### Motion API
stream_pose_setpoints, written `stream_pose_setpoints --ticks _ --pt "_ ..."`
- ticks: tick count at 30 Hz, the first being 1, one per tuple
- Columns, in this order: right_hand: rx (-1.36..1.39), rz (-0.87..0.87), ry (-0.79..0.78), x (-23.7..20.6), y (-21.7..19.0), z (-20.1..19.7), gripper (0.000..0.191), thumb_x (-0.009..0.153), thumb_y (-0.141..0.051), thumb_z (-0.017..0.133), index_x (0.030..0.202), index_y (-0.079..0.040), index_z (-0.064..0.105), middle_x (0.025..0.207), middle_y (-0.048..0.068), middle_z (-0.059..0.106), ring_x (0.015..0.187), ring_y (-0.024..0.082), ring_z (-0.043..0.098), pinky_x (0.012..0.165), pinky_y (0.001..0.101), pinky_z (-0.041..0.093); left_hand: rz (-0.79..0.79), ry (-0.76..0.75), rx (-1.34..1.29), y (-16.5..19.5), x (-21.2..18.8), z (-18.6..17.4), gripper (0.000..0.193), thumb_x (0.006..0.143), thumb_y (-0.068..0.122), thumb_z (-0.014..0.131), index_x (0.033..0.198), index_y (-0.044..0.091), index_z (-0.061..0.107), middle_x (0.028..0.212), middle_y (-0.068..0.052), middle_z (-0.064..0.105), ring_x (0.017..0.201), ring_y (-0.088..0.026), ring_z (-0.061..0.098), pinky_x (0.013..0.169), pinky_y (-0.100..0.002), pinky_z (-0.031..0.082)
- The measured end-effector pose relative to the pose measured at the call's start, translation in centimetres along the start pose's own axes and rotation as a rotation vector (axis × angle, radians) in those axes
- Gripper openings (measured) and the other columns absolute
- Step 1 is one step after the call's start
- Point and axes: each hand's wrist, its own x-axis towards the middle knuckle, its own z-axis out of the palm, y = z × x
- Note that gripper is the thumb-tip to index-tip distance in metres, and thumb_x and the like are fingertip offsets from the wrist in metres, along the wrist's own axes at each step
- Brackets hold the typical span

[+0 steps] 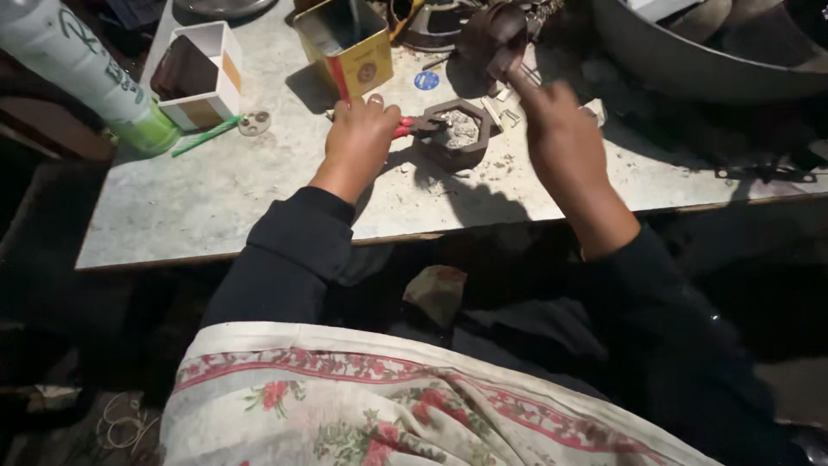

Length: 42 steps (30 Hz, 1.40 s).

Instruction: The person uses pliers and a hammer to repeatedly strike and shape a small white plastic electrical component on a cluttered workbench. The person also opens a small tin and handles a brown leather pouch during the process.

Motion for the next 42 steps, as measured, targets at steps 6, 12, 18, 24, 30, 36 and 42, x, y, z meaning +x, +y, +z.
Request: stream_pose_setpoints --ticks 6,12,18,24,30,36,42 --pt "0.013 -0.089 -0.09 -0.6 0.5 1.9 0.05 0.102 -0.006 0.052 0.147 -0.027 0.055 0.103 0.016 0.061 0.085 0.041 0.063 0.07 0.0511 0.051 0.002 -0.015 0.018 0.2 -0.2 -0.6 0.006 0.086 0.011 0.068 0.091 0.014 0.067 0.091 -0.007 0.065 0.088 -0.03 0.064 0.075 -0.043 0.046" --pt "0.091 -0.047 0.14 -0.5 -0.3 1.0 0.052 0.106 -0.007 0.052 0.155 -0.024 0.051 0.105 0.02 0.06 0.085 0.041 0.063 0.069 0.051 0.051 -0.018 -0.033 0.01 0.1 -0.4 -0.6 0.005 0.087 0.01 0.067 0.091 0.012 0.066 0.093 -0.009 0.065 0.088 -0.03 0.063 0.077 -0.044 0.047" --pt "0.03 -0.062 -0.17 -0.7 -0.8 1.2 0.06 0.101 -0.007 0.052 0.156 -0.031 0.046 0.106 0.021 0.061 0.082 0.043 0.063 0.069 0.0532 0.051 -0.005 -0.003 0.007 0.1 -0.5 -0.6 0.006 0.088 0.011 0.067 0.092 0.014 0.066 0.092 -0.008 0.065 0.088 -0.031 0.063 0.075 -0.047 0.047" --pt "0.093 -0.06 -0.108 -1.0 -0.3 1.0 0.063 0.1 -0.005 0.05 0.159 -0.025 0.044 0.102 0.022 0.06 0.08 0.043 0.062 0.068 0.0523 0.049 -0.024 -0.055 -0.008 0.4 -0.5 -0.8 0.007 0.087 0.012 0.067 0.093 0.014 0.065 0.093 -0.008 0.064 0.088 -0.03 0.063 0.075 -0.047 0.047" --pt "0.182 -0.094 -0.019 -0.8 -0.2 0.3 0.053 0.108 -0.006 0.05 0.156 -0.027 0.048 0.1 0.019 0.06 0.089 0.043 0.061 0.076 0.052 0.049 -0.013 -0.075 0.066 0.4 -0.1 -1.0 0.01 0.084 0.009 0.067 0.092 0.014 0.065 0.093 -0.007 0.064 0.09 -0.029 0.064 0.074 -0.045 0.047" --pt "0.19 -0.04 -0.139 -1.7 0.2 1.4 0.065 0.099 -0.002 0.051 0.159 -0.024 0.045 0.101 0.021 0.059 0.085 0.044 0.06 0.072 0.0526 0.048 -0.011 -0.073 0.056 0.5 -0.4 -0.9 0.011 0.083 0.008 0.067 0.093 0.014 0.067 0.094 -0.007 0.065 0.088 -0.029 0.064 0.075 -0.045 0.047" --pt "0.202 -0.054 0.033 -2.0 1.4 2.1 0.055 0.107 -0.01 0.05 0.16 -0.025 0.042 0.109 0.021 0.061 0.087 0.045 0.062 0.073 0.0527 0.05 -0.022 -0.076 0.072 0.5 -0.2 -0.8 0.006 0.089 0.011 0.067 0.094 0.014 0.066 0.093 -0.007 0.065 0.088 -0.03 0.063 0.076 -0.045 0.047"
